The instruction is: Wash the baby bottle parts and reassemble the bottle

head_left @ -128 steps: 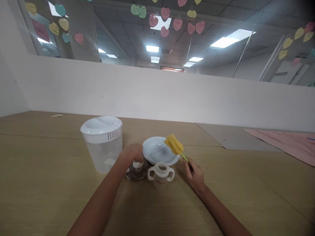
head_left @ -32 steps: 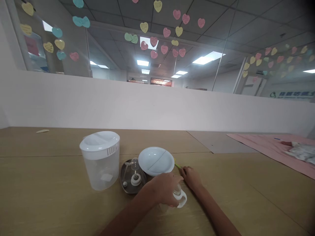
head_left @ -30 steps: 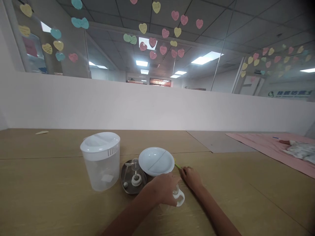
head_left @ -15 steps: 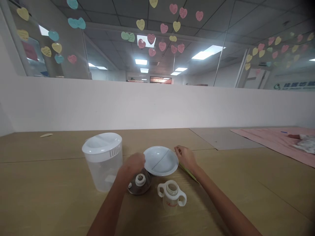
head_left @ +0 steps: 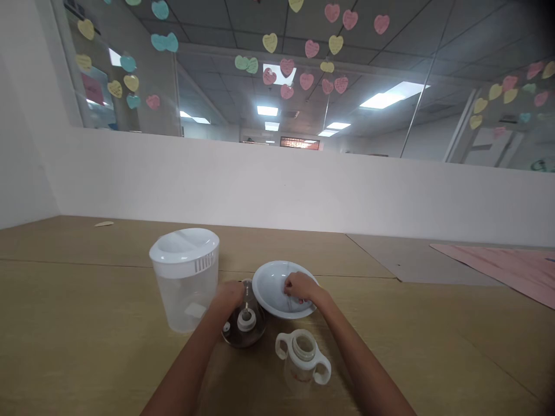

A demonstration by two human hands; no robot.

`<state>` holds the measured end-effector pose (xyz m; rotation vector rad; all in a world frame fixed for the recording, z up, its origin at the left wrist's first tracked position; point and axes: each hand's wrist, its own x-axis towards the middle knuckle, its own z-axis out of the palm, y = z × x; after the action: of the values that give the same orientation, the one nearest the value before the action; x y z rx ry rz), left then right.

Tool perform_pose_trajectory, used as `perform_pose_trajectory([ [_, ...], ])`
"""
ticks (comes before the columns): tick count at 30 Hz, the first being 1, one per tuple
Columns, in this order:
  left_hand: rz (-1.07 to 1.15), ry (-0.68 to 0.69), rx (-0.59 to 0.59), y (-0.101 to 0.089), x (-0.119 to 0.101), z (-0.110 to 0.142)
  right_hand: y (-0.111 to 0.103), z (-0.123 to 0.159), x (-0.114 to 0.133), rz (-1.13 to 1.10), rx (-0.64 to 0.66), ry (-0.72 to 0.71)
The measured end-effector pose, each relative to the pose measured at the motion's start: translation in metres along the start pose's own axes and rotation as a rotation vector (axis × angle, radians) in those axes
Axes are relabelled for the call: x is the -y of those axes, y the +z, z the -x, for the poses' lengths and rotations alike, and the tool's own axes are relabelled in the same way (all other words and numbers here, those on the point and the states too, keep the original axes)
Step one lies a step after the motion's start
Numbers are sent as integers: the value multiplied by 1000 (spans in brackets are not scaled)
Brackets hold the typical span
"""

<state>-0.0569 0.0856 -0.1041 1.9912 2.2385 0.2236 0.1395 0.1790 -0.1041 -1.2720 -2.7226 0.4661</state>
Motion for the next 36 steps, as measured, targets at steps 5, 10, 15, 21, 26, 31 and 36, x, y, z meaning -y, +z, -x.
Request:
perform_pose_trajectory([
  [5, -89, -63, -43, -12, -13, 8, -20, 7, 5, -49, -160, -29],
  [10, -159, -39, -159, -44, -33, 23, -41, 17, 9, -111, -307, -28],
  [15, -61, 141, -318, -68, -45, 32, -68, 55, 32, -459, -527, -205],
  [21, 559, 358, -363, -57, -57, 19, -79, 88, 69, -804, -741, -515],
  [26, 958, 462, -241, -51, -69, 15, -69, 65, 68, -857, -938, -509],
  [31, 1109, 400, -223, -51, -77, 15, -62, 56, 64, -931, -931, -464],
  [36, 1102, 470, -189, -50, -80, 16, -61, 60, 66, -926, -1041, -433],
])
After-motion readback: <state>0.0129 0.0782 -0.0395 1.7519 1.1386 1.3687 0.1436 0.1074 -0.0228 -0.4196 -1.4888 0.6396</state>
